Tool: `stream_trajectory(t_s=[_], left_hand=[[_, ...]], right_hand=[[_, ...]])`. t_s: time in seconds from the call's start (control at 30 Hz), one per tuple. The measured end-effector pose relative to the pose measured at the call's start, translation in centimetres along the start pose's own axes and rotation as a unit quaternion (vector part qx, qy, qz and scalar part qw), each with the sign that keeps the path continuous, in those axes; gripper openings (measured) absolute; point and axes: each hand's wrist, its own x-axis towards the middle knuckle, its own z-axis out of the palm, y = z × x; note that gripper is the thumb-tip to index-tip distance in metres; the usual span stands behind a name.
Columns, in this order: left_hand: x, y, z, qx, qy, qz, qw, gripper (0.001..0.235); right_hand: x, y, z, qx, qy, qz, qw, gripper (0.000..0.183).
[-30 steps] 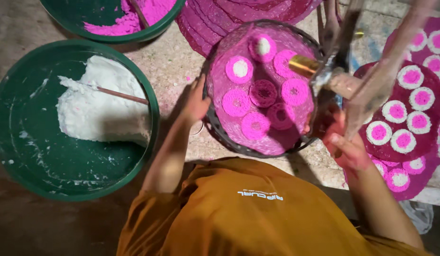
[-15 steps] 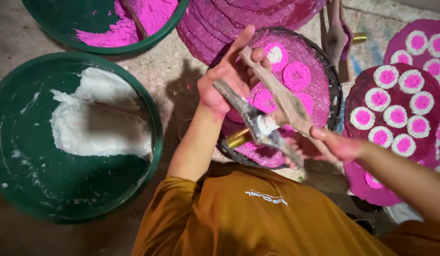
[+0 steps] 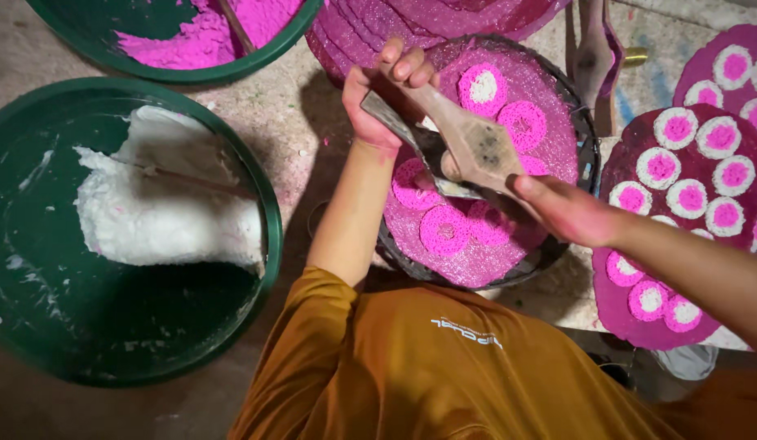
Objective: The person scoops pink and white powders into a two-part wooden mold, compresses them with a brass tamper, and ejects ring-shaped incense cakes onto a tray. The process is repeated multiple times, alternating between pink and white powders to create layered rings.
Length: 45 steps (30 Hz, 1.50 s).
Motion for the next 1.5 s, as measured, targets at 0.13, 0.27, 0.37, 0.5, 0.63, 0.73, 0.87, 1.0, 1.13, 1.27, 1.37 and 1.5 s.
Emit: stream_trajectory(t_s=[0.13,0.27,0.37,0.5,0.63,0.73,0.87,1.0,1.13,1.27,1.37,1.5], left_hand=[[-0.5,0.4,-0.9,0.034,-0.022,-0.008,0.999,0.035],[-0.7,0.1,-0.7,0.017,-0.006,0.000,1.000,0.027],[-0.1,0.0,0.5,0.008,-0.009,-0.004,1.000,0.027],[0.4,1.0,3.5,0.119,-0.027,-0.033,0.992,0.030],[-2.0,-0.7,5.1,0.147,0.066,-0.035,0.986,0.033],[-3.6,-4.0,4.7,0.090,0.090,-0.029,0.991,0.034],[-4.6,-6.9,3.1,-0.028,0.057,-0.018,0.998,0.031],[-4.9,-6.4,1.8,-0.047,0.029,-0.026,0.998,0.032],[-5.4,-5.9,1.2,-0.007,0.011,-0.042,0.999,0.030],[-5.4,-6.5,2.0,-0.008,0.041,-0.029,0.999,0.027],[-4.2,-6.5,3.7,-0.001,0.024,-0.035,0.999,0.026],[-1.9,-5.7,6.5,0.059,-0.028,-0.096,0.993,0.028]], right_hand=[[0.6,0.2,1.5,0.043,0.030,-0.032,0.998,0.083],[0.7,0.9,0.9,0.045,0.009,0.021,0.999,0.083],[1.1,1.2,1.0,-0.051,0.049,0.002,0.997,0.080],[1.2,1.0,2.3,0.040,0.027,-0.116,0.992,0.077],[-2.7,2.5,2.0,0.095,-0.072,-0.100,0.988,0.079],[-6.1,4.3,1.7,0.110,-0.062,-0.005,0.992,0.079],[-7.3,5.4,2.9,0.094,0.029,0.061,0.993,0.082],[-6.4,5.2,5.0,-0.006,0.101,0.049,0.994,0.076],[-6.3,5.7,5.8,-0.001,0.098,0.008,0.995,0.078],[-6.4,6.1,5.2,-0.009,0.085,0.027,0.996,0.079],[-6.1,5.6,4.9,-0.077,0.127,0.026,0.989,0.079],[-6.2,4.7,4.5,-0.010,0.083,-0.109,0.991,0.079]])
